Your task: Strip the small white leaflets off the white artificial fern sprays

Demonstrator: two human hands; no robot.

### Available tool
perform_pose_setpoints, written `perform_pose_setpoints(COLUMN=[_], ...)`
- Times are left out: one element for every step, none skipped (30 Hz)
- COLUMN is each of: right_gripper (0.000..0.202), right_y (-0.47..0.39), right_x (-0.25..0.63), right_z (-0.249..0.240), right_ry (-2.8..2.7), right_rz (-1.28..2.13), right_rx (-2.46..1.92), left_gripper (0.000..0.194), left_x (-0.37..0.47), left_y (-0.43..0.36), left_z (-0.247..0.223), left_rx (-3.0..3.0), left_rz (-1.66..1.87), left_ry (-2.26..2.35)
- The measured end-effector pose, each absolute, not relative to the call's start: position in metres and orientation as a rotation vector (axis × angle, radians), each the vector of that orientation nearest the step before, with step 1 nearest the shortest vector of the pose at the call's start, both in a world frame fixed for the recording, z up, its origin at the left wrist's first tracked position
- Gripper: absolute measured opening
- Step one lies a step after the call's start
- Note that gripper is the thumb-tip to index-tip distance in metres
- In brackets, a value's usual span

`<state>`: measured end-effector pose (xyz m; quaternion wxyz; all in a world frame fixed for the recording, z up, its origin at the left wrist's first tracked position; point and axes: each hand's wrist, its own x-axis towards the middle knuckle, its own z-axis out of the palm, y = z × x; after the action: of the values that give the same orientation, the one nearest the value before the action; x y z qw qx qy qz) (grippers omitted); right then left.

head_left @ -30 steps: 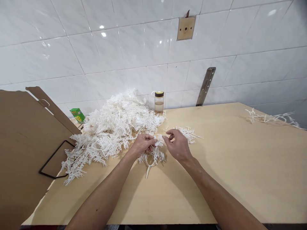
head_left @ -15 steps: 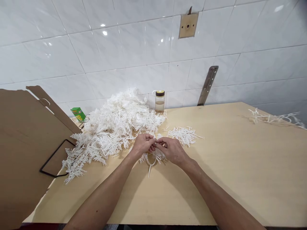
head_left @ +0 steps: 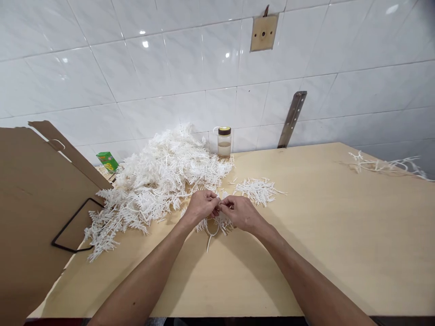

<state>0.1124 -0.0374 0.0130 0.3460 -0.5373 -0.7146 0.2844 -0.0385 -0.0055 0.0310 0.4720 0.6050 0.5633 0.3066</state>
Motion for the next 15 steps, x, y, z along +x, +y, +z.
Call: perform_pose_setpoints(right_gripper=[0.022,0.023,0.022,0.021,0.020,0.019,0.019,0.018,0.019,0.019,0.019,0.019,0.017,0.015,0.013], right_y=[-0.037,-0.037,-0.037,-0.036,-0.036,-0.036,-0.035,-0.035,-0.035,-0.036,-0.036,-0.036,-0.036,-0.037,-0.037], right_x=[0.113,0.113,0.114,0.114,0.114,0.113,0.112,0.111,0.110,0.108,0.106,0.104,0.102,0.100,0.098], right_z=[0.012,0.012,0.011,0.010,0.010,0.009,0.009,0.009,0.009,0.008,0.008,0.007,0.006,0.005,0.003], right_ry=[-1.850,-1.847,-1.847,-1.851,-1.858,-1.867,-1.879,-1.889,-1.898,-1.902,-1.908,-1.909,-1.905,-1.897,-1.890], right_rz=[0.772,0.794,0.803,0.796,0.777,0.752,0.730,0.711,0.694,0.676,0.660,0.639,0.607,0.562,0.509], right_rx=[-1.395,-1.399,-1.406,-1.418,-1.433,-1.447,-1.459,-1.469,-1.481,-1.498,-1.518,-1.541,-1.565,-1.584,-1.594], left_gripper=[0.008,0.008,0.008,0.009,0.009,0.009,0.010,0.010,0.010,0.010,0.010,0.010,0.009,0.009,0.008], left_x=[-0.038,-0.038,-0.038,-0.038,-0.037,-0.037,-0.036,-0.036,-0.036,-0.035,-0.035,-0.035,-0.036,-0.036,-0.037], left_y=[-0.006,-0.006,-0.007,-0.008,-0.008,-0.009,-0.010,-0.011,-0.011,-0.011,-0.011,-0.010,-0.009,-0.008,-0.006], left_z=[0.031,0.030,0.030,0.030,0.030,0.031,0.031,0.031,0.031,0.031,0.031,0.030,0.029,0.028,0.027], left_rx=[1.493,1.508,1.523,1.537,1.549,1.560,1.567,1.569,1.567,1.564,1.559,1.551,1.540,1.524,1.504], left_rz=[0.752,0.755,0.755,0.758,0.759,0.758,0.753,0.751,0.751,0.754,0.759,0.768,0.779,0.789,0.799], left_ry=[1.377,1.373,1.369,1.370,1.375,1.381,1.386,1.388,1.388,1.389,1.390,1.392,1.400,1.407,1.411])
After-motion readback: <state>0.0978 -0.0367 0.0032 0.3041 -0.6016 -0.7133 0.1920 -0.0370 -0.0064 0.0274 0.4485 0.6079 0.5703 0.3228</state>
